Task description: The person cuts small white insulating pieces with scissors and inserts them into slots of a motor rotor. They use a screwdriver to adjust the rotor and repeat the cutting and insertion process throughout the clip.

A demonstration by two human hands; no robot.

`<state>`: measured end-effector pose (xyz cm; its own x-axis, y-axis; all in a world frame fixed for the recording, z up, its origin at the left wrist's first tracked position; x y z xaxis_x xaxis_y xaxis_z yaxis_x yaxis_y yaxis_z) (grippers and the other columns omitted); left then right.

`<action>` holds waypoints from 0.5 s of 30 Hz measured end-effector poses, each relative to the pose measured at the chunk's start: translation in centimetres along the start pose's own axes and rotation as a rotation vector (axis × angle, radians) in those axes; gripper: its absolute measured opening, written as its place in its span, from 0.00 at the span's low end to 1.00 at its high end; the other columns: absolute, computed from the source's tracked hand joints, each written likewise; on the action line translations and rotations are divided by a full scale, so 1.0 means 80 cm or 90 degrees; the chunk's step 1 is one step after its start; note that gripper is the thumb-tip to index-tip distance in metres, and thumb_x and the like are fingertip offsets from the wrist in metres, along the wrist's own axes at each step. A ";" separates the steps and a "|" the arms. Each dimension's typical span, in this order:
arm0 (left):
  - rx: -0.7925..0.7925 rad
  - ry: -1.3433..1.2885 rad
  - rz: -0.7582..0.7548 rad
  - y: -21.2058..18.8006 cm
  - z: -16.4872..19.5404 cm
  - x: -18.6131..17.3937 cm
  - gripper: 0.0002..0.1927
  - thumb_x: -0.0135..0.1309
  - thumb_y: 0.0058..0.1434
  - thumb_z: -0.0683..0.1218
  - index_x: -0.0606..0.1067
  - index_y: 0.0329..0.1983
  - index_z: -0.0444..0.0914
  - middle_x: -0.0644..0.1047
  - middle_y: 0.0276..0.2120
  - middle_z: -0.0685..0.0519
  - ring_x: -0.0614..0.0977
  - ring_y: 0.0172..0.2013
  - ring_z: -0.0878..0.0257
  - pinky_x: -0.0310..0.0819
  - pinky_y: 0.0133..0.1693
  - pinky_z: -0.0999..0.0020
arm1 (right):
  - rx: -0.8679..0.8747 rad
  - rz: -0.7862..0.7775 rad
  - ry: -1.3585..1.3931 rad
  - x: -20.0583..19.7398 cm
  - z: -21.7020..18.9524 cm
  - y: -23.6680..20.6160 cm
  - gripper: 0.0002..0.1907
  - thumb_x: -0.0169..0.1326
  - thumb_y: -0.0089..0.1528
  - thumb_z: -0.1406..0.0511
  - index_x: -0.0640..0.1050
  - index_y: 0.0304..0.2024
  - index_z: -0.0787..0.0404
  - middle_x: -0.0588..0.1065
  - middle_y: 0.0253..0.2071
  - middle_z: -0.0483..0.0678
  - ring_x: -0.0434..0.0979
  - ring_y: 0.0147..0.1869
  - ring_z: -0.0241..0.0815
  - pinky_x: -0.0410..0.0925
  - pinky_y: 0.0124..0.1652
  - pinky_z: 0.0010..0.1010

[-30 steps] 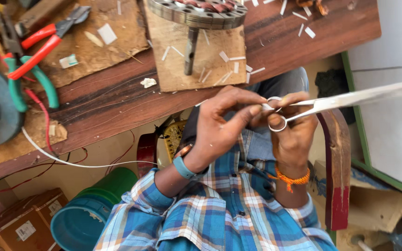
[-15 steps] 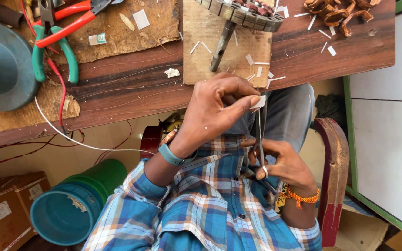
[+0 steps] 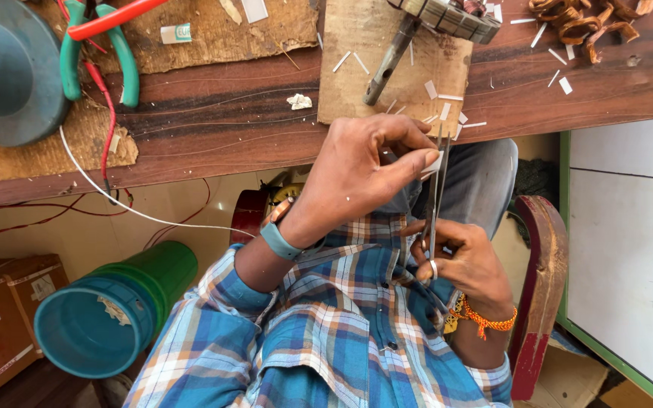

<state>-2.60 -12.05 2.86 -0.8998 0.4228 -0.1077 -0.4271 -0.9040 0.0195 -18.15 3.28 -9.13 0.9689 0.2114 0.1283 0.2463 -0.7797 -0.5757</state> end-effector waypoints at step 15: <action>-0.058 -0.341 -0.078 0.007 -0.020 0.011 0.10 0.47 0.74 0.47 0.65 0.50 0.37 0.84 0.41 0.51 0.88 0.46 0.66 0.74 0.26 0.75 | -0.091 0.195 -0.188 -0.067 -0.040 -0.034 0.22 0.62 0.58 0.69 0.80 0.54 0.69 0.82 0.33 0.48 0.81 0.38 0.34 0.72 0.40 0.24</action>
<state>-3.47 -12.27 1.17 -0.7741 0.4765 0.4168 -0.5432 -0.8381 -0.0507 -23.91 2.39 -5.65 0.9548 0.1014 -0.2795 -0.0306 -0.9015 -0.4316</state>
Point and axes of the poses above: each hand's wrist, its own y-axis towards the middle knuckle, its own x-axis out of the palm, z = x × y, the point moved 10 cm from there along y, towards the middle knuckle
